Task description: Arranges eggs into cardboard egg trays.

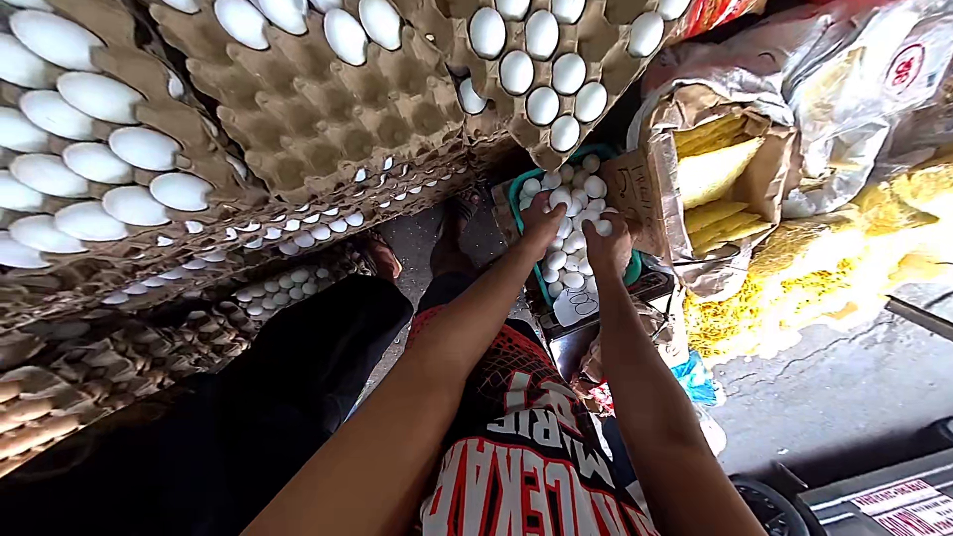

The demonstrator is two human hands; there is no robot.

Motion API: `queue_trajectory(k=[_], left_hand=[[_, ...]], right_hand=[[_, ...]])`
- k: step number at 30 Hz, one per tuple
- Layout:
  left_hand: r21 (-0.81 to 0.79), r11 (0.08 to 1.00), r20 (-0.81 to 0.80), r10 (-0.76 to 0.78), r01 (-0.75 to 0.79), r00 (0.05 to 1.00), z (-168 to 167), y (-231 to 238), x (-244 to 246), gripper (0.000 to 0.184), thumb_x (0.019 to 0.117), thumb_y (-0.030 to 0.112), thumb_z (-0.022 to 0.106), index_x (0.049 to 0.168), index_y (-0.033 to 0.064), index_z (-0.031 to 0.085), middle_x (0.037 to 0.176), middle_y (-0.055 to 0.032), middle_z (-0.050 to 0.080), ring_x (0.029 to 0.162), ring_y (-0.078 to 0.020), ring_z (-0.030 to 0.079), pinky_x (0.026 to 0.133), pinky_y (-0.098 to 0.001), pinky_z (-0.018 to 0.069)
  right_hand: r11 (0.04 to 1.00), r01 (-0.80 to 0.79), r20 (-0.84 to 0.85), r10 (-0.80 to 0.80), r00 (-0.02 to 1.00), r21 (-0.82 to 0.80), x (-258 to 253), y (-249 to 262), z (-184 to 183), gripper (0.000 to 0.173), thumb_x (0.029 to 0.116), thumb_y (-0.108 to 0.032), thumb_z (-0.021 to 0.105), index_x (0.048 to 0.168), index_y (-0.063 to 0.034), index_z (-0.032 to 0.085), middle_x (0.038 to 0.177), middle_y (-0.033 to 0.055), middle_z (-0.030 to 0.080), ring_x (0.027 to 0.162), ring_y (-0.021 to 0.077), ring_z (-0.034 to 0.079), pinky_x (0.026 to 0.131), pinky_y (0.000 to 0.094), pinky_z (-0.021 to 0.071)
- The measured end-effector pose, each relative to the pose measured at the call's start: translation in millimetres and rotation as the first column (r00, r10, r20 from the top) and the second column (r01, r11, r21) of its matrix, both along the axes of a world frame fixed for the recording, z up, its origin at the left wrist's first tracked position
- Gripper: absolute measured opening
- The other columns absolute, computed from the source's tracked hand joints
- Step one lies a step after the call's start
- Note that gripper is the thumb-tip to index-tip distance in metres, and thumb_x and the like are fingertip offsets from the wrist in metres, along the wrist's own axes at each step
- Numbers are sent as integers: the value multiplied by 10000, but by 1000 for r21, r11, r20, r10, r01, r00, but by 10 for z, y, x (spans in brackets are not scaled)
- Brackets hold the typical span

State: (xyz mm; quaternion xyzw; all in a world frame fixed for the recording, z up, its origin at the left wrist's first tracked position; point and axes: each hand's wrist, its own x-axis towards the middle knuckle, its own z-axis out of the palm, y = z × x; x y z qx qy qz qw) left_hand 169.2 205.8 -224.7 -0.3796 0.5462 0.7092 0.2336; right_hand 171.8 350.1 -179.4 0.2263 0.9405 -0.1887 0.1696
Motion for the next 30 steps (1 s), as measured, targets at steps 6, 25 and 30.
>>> queue_trajectory(k=[6,25,30], left_hand=[[-302,928,-117,-263,218,958,45,-100,67,610,901,149,688,1492,195,544,1519,-214,463,1396,-413,416,1069,-557,455],[-199,922,-210,-370,331,905,-26,-487,526,666,954,34,551,1579,63,321,1583,-175,406,1362,-293,523,1038,-484,528],[-159,888,-270,-460,432,846,28,-659,609,746,949,15,573,1609,37,227,1641,-192,310,1449,-286,439,1172,-428,419]], right_hand=[[984,-134,79,125,989,119,58,-88,75,619,923,-514,671,1507,-392,509,1664,136,286,1387,462,435,974,643,495],[886,-463,-537,410,737,41,-870,-851,1129,370,899,-347,704,1253,-245,737,1261,118,599,1038,208,635,800,348,578],[889,-454,-248,455,855,65,-1388,-979,1146,491,819,-502,720,1218,-219,746,1413,149,521,1263,296,550,964,469,531]])
